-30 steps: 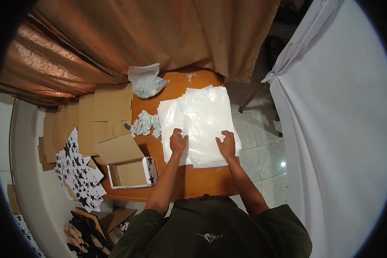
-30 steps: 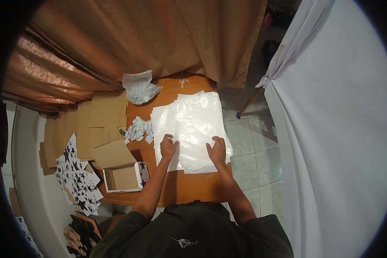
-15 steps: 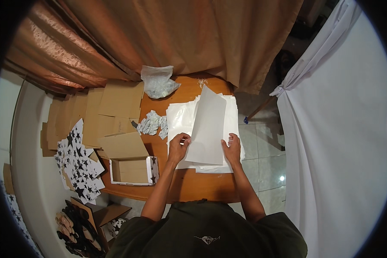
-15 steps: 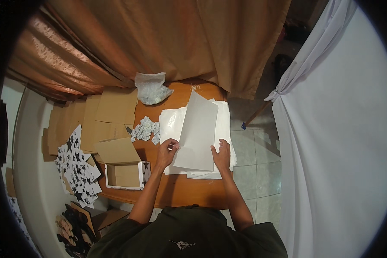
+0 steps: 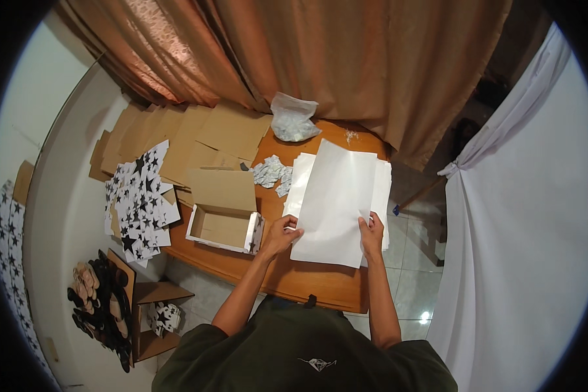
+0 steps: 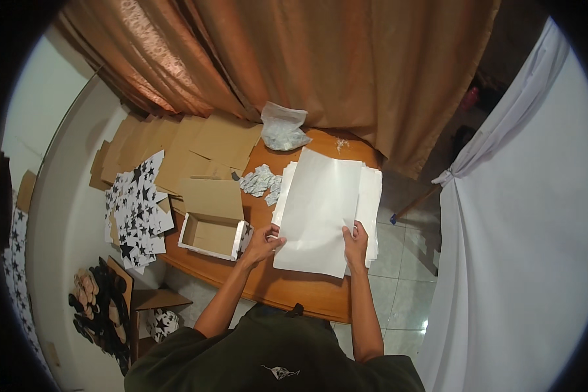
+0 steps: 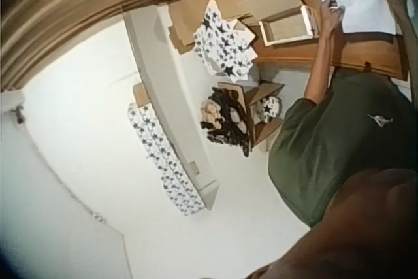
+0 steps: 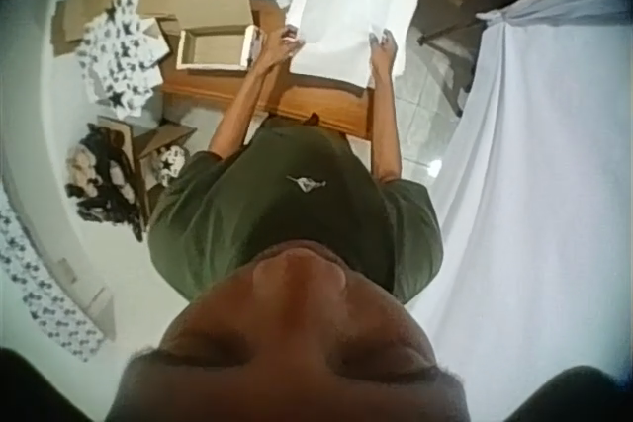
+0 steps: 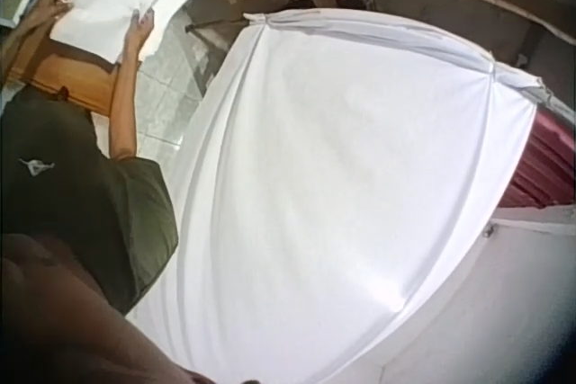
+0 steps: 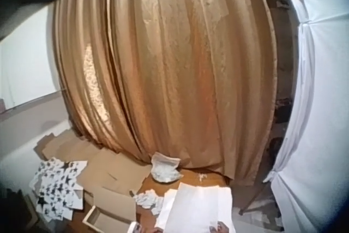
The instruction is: Folding cardboard sheets into shoe boxes and stacking them on a shelf.
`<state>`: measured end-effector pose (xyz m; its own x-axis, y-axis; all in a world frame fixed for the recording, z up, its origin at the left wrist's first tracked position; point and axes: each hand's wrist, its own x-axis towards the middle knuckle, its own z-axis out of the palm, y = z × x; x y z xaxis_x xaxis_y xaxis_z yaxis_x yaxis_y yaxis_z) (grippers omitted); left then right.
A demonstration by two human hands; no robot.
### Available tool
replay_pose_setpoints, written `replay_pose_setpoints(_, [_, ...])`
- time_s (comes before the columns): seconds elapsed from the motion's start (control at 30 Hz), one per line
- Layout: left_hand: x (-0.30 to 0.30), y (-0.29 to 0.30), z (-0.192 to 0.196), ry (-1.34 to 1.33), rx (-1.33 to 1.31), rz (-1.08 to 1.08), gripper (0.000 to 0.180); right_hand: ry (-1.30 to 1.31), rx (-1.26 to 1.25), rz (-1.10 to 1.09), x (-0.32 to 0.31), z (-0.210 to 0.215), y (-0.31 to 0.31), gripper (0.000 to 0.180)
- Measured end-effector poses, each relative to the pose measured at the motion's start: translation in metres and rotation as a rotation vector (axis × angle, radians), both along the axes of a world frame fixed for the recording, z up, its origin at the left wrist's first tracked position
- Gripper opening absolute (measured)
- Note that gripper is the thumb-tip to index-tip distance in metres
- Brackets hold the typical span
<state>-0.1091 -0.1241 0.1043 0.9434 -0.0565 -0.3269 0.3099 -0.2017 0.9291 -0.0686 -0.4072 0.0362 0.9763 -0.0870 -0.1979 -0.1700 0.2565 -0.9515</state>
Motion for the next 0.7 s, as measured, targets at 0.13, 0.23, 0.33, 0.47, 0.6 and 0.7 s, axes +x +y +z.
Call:
replay_pose_setpoints(0.13, [-0.014,0.005,0.007,0.110,0.074,0.082,0.070,-0.112,-0.278,0.098,-0.005,0.021,0.001,0.023])
replay_pose_setpoints(0.23, [-0.018,0.028,-0.035,-0.340,0.396,0.309,0.079,-0.209,-0.355,0.216,-0.010,0.036,0.009,0.022])
replay_pose_setpoints(0.33, [-0.016,0.021,0.041,-0.476,0.519,0.307,0.084,-0.210,-0.362,0.324,-0.021,0.044,0.004,0.021])
replay_pose_setpoints(0.47, [-0.005,0.051,0.052,-0.702,0.713,0.126,0.090,-0.161,-0.328,0.537,-0.029,0.061,0.013,0.019])
replay_pose_setpoints(0.6, [-0.003,0.092,0.024,-0.557,0.576,-0.069,0.082,-0.236,-0.236,0.715,-0.023,0.079,0.033,0.018])
replay_pose_setpoints(0.7, [-0.006,0.092,0.051,-0.358,0.360,-0.026,0.028,-0.228,-0.256,0.752,-0.020,0.093,0.040,0.018])
